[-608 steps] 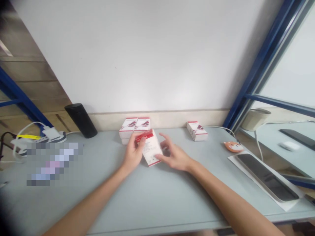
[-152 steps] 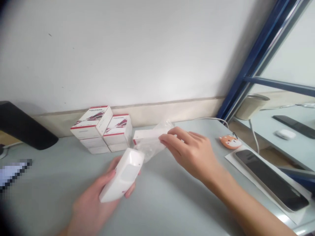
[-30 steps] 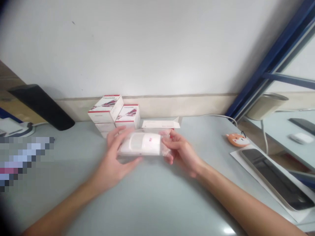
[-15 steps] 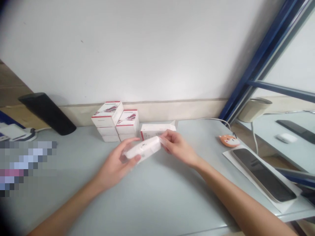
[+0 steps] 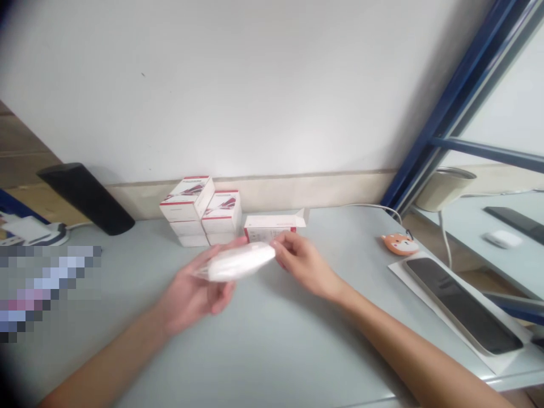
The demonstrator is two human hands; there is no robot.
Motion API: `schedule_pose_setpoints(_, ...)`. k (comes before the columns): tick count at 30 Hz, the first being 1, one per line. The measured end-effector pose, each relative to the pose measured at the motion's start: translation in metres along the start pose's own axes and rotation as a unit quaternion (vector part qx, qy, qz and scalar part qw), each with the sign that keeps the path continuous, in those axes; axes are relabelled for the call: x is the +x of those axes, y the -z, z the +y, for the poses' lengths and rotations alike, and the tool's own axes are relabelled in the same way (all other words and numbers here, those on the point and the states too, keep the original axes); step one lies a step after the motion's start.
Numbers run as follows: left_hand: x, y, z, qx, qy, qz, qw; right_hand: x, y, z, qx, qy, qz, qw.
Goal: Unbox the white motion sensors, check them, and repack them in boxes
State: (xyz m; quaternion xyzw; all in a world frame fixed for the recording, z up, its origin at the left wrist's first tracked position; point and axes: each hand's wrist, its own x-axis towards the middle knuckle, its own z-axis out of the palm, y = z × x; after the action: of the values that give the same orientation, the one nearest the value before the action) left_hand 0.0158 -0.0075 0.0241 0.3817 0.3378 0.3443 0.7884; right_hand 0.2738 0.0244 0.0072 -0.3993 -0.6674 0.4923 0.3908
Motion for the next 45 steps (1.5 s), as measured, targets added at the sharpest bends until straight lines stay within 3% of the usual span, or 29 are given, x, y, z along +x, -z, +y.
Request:
schedule_pose_setpoints(5,-0.004,-0.008,-0.007,-0.139,-0.041,-0.032,0.989,0.001,-0.004,-0.006,0.051,0.032,0.094,0.994)
schedule_pose_setpoints(8,-0.005,-0.018,-0.013,-0.123,-0.063,-0.011,0.99,-0.004,-0.008,-0.012,0.047,0.065,0.165,0.983)
schedule_pose_setpoints(11,0.0,-0.023,-0.019,-0.084,-0.025,0.031,0.996,-0.012,-0.011,-0.012,-0.02,0.143,0.224,0.964)
schedule_pose_setpoints(13,0.004,-0.02,-0.022,-0.053,0.018,0.052,0.997,-0.016,-0.012,-0.01,-0.114,0.243,0.199,0.943)
schedule_pose_setpoints(15,0.007,-0.014,-0.022,-0.019,0.06,0.066,0.996,-0.018,-0.011,-0.01,-0.189,0.34,0.135,0.911)
schedule_pose_setpoints(17,0.007,-0.008,-0.021,0.023,0.072,0.068,0.995,-0.019,-0.01,-0.014,-0.207,0.389,0.092,0.893)
schedule_pose_setpoints(20,0.005,-0.002,-0.017,0.087,0.036,0.103,0.99,-0.02,-0.011,-0.021,-0.159,0.346,0.076,0.922)
schedule_pose_setpoints(23,0.005,-0.002,-0.017,0.132,-0.001,0.189,0.973,-0.02,-0.016,-0.019,-0.089,0.23,-0.034,0.968)
schedule_pose_setpoints(25,0.007,-0.004,-0.018,0.155,-0.031,0.226,0.961,-0.02,-0.021,-0.012,-0.081,0.18,-0.123,0.973)
schedule_pose_setpoints(27,0.011,-0.008,-0.016,0.166,-0.071,0.234,0.955,-0.019,-0.024,-0.003,-0.088,0.171,-0.152,0.969)
schedule_pose_setpoints(30,0.019,-0.019,-0.002,0.15,-0.15,0.201,0.956,-0.014,-0.021,0.003,-0.062,0.203,-0.087,0.973)
schedule_pose_setpoints(33,0.031,-0.032,0.02,0.152,-0.225,0.147,0.951,-0.005,-0.008,-0.002,-0.003,0.227,0.032,0.973)
schedule_pose_setpoints(35,0.044,-0.038,0.031,0.239,-0.274,0.18,0.914,0.004,0.007,-0.007,0.052,0.206,0.107,0.971)
schedule_pose_setpoints(36,0.053,-0.038,0.034,0.317,-0.302,0.21,0.874,0.008,0.015,-0.009,0.079,0.186,0.136,0.97)
schedule_pose_setpoints(38,0.071,-0.034,0.033,0.491,-0.347,0.222,0.768,0.017,0.035,-0.007,0.111,0.147,0.193,0.964)
schedule_pose_setpoints(40,0.088,-0.024,0.025,0.651,-0.353,0.168,0.65,0.025,0.055,0.001,0.123,0.122,0.252,0.952)
schedule_pose_setpoints(41,0.095,-0.018,0.02,0.704,-0.342,0.143,0.606,0.029,0.065,0.006,0.133,0.109,0.274,0.946)
schedule_pose_setpoints(43,0.102,-0.006,0.01,0.753,-0.332,0.15,0.548,0.034,0.082,0.019,0.171,0.087,0.293,0.937)
schedule_pose_setpoints(45,0.102,0.001,0.004,0.756,-0.335,0.173,0.535,0.037,0.094,0.028,0.208,0.071,0.293,0.931)
